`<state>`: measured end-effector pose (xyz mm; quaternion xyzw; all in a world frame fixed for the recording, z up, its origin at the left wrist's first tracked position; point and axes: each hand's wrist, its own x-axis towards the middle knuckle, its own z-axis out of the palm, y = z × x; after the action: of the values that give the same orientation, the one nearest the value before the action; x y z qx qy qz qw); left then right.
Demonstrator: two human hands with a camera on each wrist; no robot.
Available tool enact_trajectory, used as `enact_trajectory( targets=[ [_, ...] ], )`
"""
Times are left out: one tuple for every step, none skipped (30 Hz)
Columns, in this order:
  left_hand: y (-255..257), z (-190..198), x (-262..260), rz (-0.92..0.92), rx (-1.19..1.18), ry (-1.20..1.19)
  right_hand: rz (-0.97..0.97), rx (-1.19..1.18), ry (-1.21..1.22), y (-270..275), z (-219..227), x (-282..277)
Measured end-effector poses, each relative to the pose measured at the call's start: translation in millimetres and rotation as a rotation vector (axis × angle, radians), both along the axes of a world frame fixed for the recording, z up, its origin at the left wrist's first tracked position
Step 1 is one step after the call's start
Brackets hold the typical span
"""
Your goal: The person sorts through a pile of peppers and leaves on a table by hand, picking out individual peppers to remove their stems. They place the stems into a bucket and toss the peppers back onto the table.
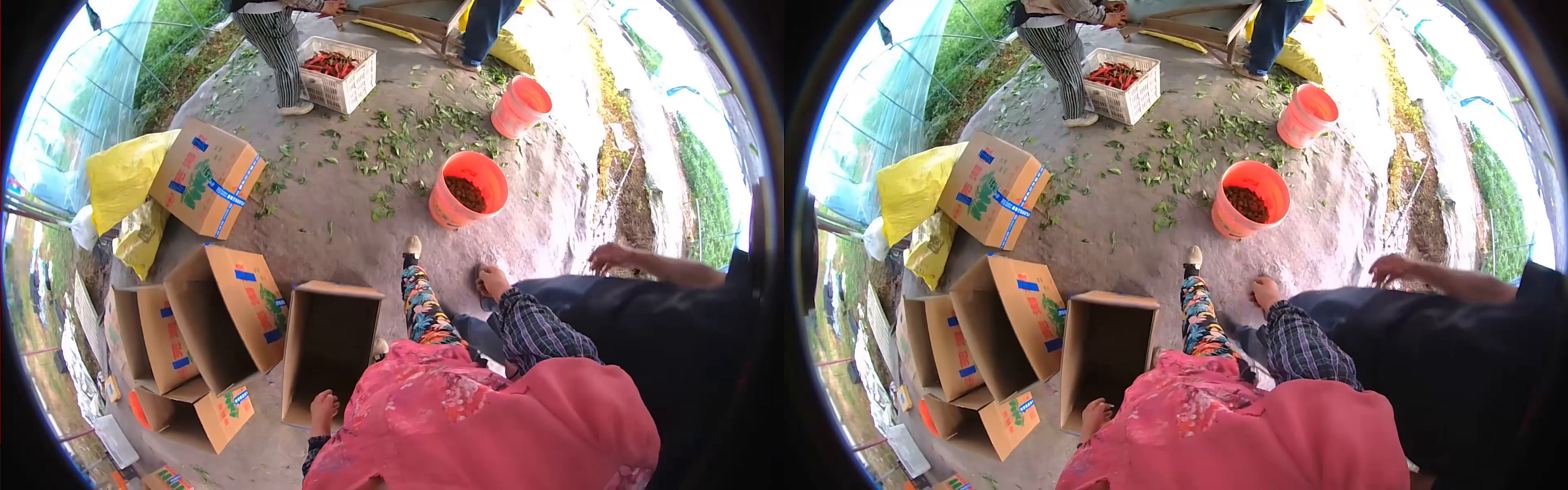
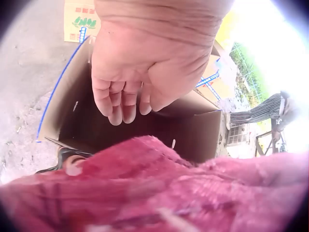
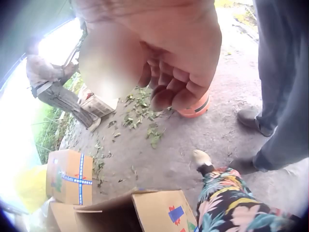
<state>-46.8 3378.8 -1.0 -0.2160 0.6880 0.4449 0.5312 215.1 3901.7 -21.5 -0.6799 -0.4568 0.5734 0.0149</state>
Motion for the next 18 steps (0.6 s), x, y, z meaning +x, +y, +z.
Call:
enact_trajectory(
  targets=[
    [24.7, 12.2, -9.8, -0.038, -0.047, 0.058, -0.053, -0.008, -0.010, 14.8, -6.4, 6.2],
    [47.3, 18.8, -18.9, -0.079, -0.100, 0.115, -0.109, -0.021, -0.022, 27.0, -12.0, 11.5],
    [62.0, 16.2, -29.0, -0.089, -0.108, 0.117, -0.116, -0.048, -0.026, 32.0, -22.0, 18.8],
    [81.9, 16.8, -38.4, -0.097, -0.121, 0.122, -0.143, -0.095, -0.081, 47.6, -29.0, 20.4],
    [104.1, 20.4, -48.8, -0.067, -0.160, 0.093, -0.177, -0.143, -0.137, 69.6, -33.2, 16.9],
    [127.2, 39.8, -58.7, -0.041, -0.214, 0.057, -0.194, -0.172, -0.142, 85.7, -30.1, 13.9],
    [154.9, 53.9, -68.4, -0.107, -0.217, 0.039, -0.219, -0.216, -0.125, 98.7, -24.5, 13.6],
    [177.1, 59.4, -85.5, -0.129, -0.246, 0.029, -0.247, -0.255, -0.111, 108.4, -16.7, 12.6],
    [201.5, 55.6, -100.5, -0.291, -0.187, 0.025, -0.313, -0.292, -0.058, 120.8, -15.2, 15.6],
    [225.8, 51.4, -113.6, -0.448, -0.118, 0.022, -0.327, -0.299, -0.065, 133.0, -10.1, 19.3],
    [259.0, 50.9, -128.4, -0.429, -0.170, 0.033, -0.344, -0.303, -0.097, 142.1, -7.6, 28.1],
    [281.3, 40.9, -148.7, -0.422, -0.121, 0.059, -0.359, -0.305, -0.126, 153.6, -7.9, 38.7],
    [299.2, 35.6, -166.5, -0.414, -0.074, 0.081, -0.366, -0.311, -0.129, 163.4, -5.0, 51.3],
    [322.0, 36.4, -175.6, -0.422, -0.088, 0.074, -0.427, -0.298, -0.185, 167.7, -3.6, 64.2],
    [348.3, 39.1, -184.1, -0.302, -0.072, 0.145, -0.486, -0.282, -0.238, 169.9, -1.9, 68.0],
    [365.4, 42.3, -189.8, -0.184, -0.048, 0.218, -0.494, -0.289, -0.239, 173.0, -1.4, 66.1],
    [369.4, 44.5, -190.9, -0.195, -0.048, 0.218, -0.467, -0.299, -0.251, 178.3, 2.9, 63.9],
    [367.5, 37.9, -189.5, -0.245, -0.051, 0.171, -0.440, -0.303, -0.261, 183.5, 4.8, 61.9]
  ],
)
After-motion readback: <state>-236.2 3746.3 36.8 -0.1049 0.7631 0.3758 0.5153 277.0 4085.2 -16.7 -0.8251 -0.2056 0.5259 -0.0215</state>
